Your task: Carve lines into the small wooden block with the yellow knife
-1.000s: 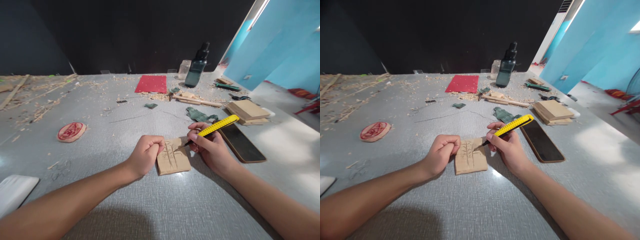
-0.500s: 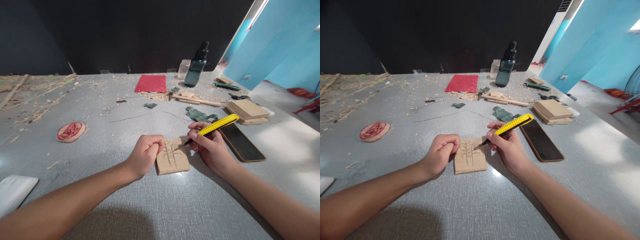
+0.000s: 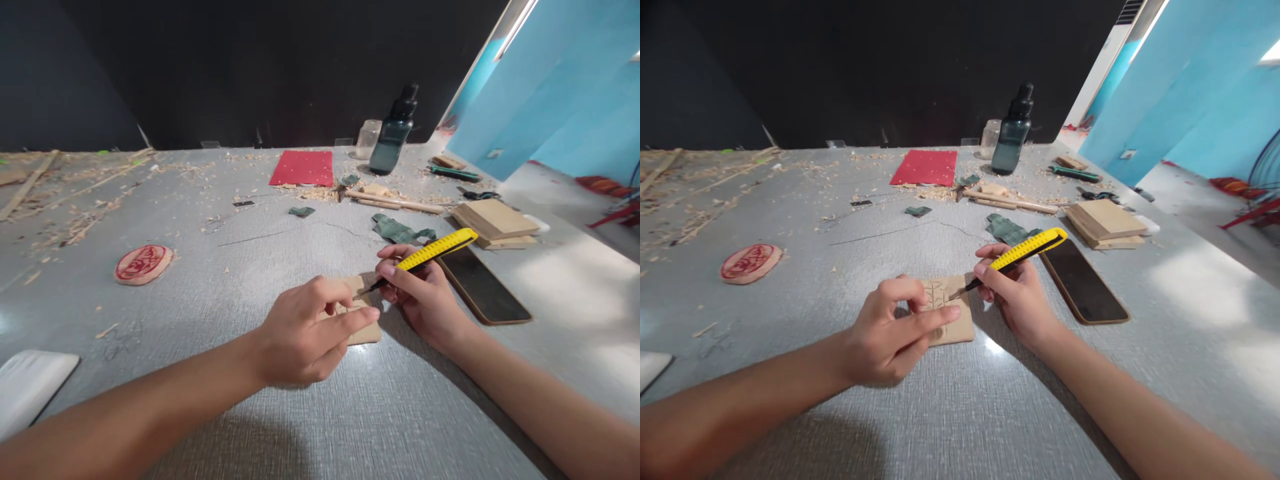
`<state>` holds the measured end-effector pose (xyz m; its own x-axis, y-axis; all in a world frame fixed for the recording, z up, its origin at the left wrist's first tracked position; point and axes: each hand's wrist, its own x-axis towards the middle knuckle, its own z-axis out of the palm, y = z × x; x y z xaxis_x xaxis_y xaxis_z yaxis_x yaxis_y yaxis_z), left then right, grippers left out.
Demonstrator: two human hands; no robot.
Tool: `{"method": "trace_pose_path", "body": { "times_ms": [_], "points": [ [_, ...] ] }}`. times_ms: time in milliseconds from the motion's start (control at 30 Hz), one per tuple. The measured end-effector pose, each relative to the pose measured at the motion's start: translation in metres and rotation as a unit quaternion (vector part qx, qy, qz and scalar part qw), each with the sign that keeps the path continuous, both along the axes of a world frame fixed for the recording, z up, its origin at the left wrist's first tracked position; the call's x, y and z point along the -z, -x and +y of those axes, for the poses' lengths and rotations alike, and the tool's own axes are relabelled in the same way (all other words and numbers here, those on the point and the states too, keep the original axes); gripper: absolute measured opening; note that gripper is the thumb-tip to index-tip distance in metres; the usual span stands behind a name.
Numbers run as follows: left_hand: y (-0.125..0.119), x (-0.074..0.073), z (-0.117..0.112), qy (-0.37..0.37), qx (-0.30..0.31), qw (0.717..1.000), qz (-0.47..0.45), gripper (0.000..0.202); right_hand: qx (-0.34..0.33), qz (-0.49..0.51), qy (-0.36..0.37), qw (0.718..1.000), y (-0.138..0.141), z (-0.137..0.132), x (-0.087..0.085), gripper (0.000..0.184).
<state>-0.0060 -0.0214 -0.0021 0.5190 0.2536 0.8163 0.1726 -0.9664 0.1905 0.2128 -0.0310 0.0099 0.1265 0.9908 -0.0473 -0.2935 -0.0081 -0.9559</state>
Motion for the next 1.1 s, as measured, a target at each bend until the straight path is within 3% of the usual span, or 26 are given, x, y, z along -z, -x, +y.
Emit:
{"method": "trace_pose_path", "body": {
  "times_ms": [133, 367, 1100],
  "points": [
    [-0.0011, -0.0056, -0.0006, -0.055, 0.001, 0.998, 0.005, 0.03, -0.003, 0.0, -0.006, 1.0, -0.0001, 0.0, 0.0009, 0.028],
    [-0.0044, -0.0036, -0.0008, -0.072, 0.003, 0.997, -0.024, 0.026, -0.008, -0.004, -0.01, 1.0, -0.0028, 0.001, 0.0043, 0.028],
    [-0.0039, -0.0039, -0.0005, -0.053, 0.018, 0.998, -0.007, 0.027, -0.007, -0.004, -0.012, 1.0, -0.0027, 0.0011, 0.0043, 0.029]
  ]
}}
